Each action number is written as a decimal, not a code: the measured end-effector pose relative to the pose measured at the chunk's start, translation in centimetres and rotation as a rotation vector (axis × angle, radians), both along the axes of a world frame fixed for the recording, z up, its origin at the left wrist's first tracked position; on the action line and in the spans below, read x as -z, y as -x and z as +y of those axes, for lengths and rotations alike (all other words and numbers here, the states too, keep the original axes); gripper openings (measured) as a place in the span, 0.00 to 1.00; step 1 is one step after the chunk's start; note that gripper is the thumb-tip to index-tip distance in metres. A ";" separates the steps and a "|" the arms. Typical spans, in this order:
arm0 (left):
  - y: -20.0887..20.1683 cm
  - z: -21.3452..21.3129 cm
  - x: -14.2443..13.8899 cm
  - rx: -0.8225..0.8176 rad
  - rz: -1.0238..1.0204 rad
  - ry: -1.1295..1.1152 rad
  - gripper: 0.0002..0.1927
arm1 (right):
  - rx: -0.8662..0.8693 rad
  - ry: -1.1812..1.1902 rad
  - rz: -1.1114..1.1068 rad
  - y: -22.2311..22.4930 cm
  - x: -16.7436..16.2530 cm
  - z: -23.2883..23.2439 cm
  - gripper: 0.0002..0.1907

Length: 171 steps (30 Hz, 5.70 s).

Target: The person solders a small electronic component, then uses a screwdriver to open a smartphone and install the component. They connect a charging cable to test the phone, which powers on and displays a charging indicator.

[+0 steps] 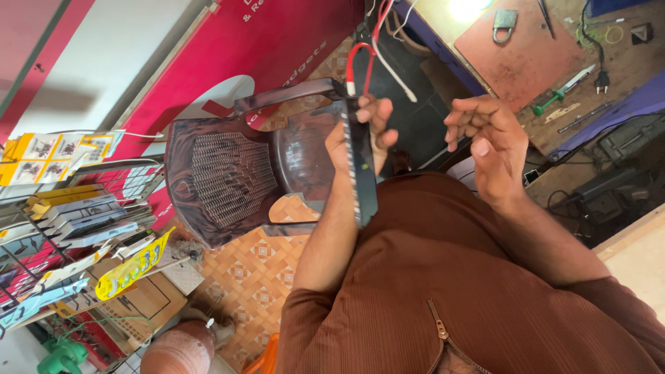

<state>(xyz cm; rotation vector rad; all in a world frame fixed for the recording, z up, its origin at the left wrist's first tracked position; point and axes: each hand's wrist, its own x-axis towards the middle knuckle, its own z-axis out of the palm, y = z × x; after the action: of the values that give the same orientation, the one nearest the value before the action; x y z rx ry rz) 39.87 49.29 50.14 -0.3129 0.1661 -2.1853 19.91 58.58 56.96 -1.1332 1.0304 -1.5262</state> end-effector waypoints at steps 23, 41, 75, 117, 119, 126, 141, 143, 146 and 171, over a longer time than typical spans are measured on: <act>-0.5 0.3 -1.0 0.133 0.552 -0.169 0.07 | -0.056 -0.016 0.010 0.1 0.2 0.6 0.32; 0.6 0.3 2.7 -0.195 -0.418 0.004 0.12 | -0.149 -0.216 0.107 -0.6 0.6 0.8 0.38; 0.2 0.5 -1.1 -0.119 -0.877 0.119 0.12 | -0.302 -0.301 0.101 -0.1 4.1 1.0 0.33; 0.9 1.2 1.3 0.162 0.435 0.010 0.07 | -0.350 -0.366 0.050 -0.3 4.1 1.5 0.38; 0.8 1.2 1.6 0.173 0.433 0.017 0.06 | -0.354 -0.365 0.056 -0.4 3.9 1.4 0.38; 0.8 1.3 1.8 0.156 0.351 0.038 0.05 | -0.363 -0.354 0.085 -0.5 3.7 1.3 0.36; 0.8 1.1 0.9 0.073 0.350 -0.043 0.12 | -0.388 -0.358 0.089 -0.9 4.3 1.6 0.29; 0.5 1.3 0.9 0.013 0.175 -0.060 0.06 | -0.385 -0.360 0.090 -0.7 4.4 1.7 0.30; 0.5 1.3 0.9 -0.141 -0.314 0.056 0.11 | -0.372 -0.351 0.068 -0.5 4.6 1.7 0.30; 19.4 0.8 3.5 0.193 -1.044 -0.139 0.08 | 0.548 -0.260 -0.500 8.7 10.1 -4.9 0.30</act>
<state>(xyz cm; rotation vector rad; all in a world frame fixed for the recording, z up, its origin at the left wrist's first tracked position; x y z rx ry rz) 20.44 50.14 46.62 0.9509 -0.2456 -2.2295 11.19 53.66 46.84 -0.2584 1.1884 -1.8985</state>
